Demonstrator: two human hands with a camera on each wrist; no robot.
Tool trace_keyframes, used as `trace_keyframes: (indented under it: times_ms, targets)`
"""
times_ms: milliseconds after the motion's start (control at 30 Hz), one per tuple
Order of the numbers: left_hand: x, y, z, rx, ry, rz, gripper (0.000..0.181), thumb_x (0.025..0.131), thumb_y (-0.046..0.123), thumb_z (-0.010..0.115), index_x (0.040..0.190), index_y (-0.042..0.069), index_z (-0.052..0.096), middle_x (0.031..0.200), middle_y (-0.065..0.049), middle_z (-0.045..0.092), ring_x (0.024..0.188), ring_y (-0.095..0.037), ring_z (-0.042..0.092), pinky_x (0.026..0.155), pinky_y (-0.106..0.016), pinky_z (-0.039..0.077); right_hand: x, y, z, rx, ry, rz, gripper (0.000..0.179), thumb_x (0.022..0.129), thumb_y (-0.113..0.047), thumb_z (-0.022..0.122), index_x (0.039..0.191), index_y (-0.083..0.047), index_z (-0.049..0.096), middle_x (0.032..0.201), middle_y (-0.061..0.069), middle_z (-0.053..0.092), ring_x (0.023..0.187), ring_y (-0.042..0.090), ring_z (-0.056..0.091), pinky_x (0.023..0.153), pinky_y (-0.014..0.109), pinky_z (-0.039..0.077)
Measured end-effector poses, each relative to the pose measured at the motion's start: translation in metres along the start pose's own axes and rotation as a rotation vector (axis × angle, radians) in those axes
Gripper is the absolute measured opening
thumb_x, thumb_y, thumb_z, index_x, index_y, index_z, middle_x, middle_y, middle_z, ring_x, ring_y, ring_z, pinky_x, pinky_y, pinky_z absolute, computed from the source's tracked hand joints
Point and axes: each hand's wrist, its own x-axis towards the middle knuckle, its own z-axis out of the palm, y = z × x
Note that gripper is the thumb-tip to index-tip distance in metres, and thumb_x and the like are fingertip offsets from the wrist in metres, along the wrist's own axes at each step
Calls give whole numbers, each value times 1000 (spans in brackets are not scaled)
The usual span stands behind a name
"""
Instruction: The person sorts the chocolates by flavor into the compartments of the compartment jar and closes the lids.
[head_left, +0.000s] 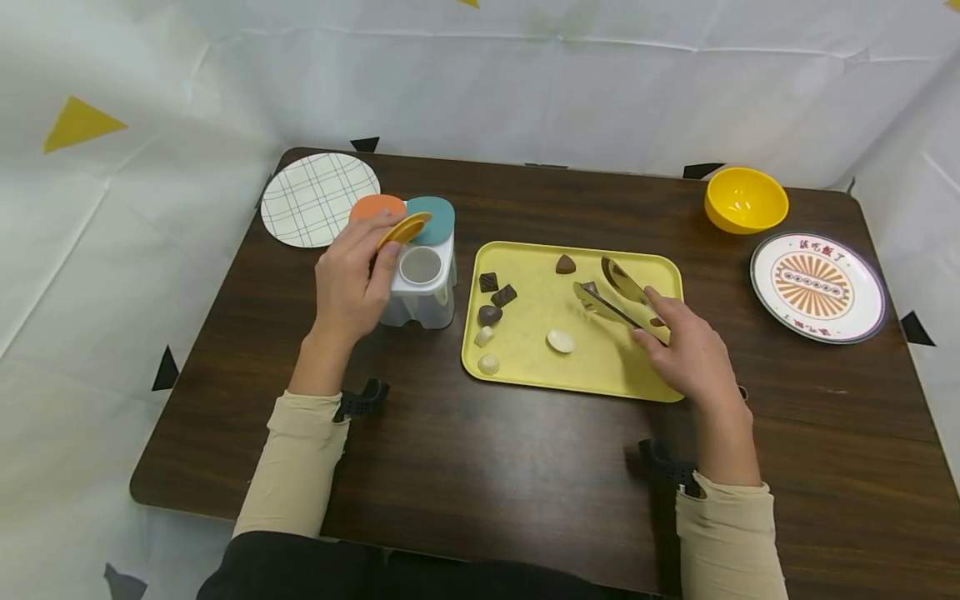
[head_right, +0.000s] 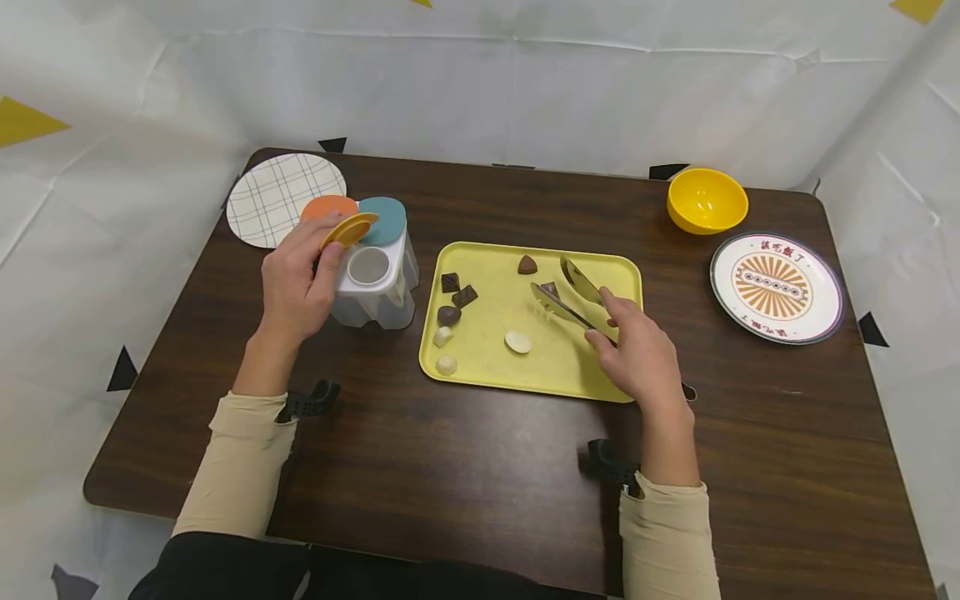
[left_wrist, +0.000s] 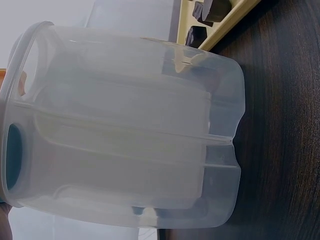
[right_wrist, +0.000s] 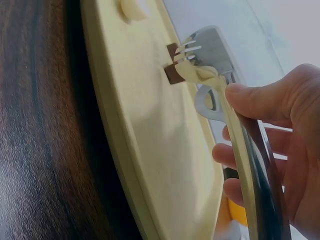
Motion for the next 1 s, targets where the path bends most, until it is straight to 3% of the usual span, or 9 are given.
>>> trace_keyframes:
  times_ms: [600,800,1000]
  targets:
    - [0,0,1,-12,14,-11,41,100,32,46,111,4,73,117,-7,70,120,-22,60,106,-47,38,3,0,8,-33,45,16,55,94,-18,65,146,-11,48,116,24,66,100,45,62,78,60,42]
    - [-1,0,2,-26,22,-18,39,99,31,48,110,4,74,117,-6,70,119,-23,60,106,-47,38,2,1,12,-42,96,7,50,94,-14,65,142,-13,54,105,19,70,79,36,61,66,48,40]
    - [-1,0,2,-13,15,-18,40,99,32,47,110,4,74,117,-6,70,120,-21,59,106,-45,38,3,1,13,-47,141,3,44,93,-14,66,137,-16,60,117,17,68,71,32,54,61,42,35]
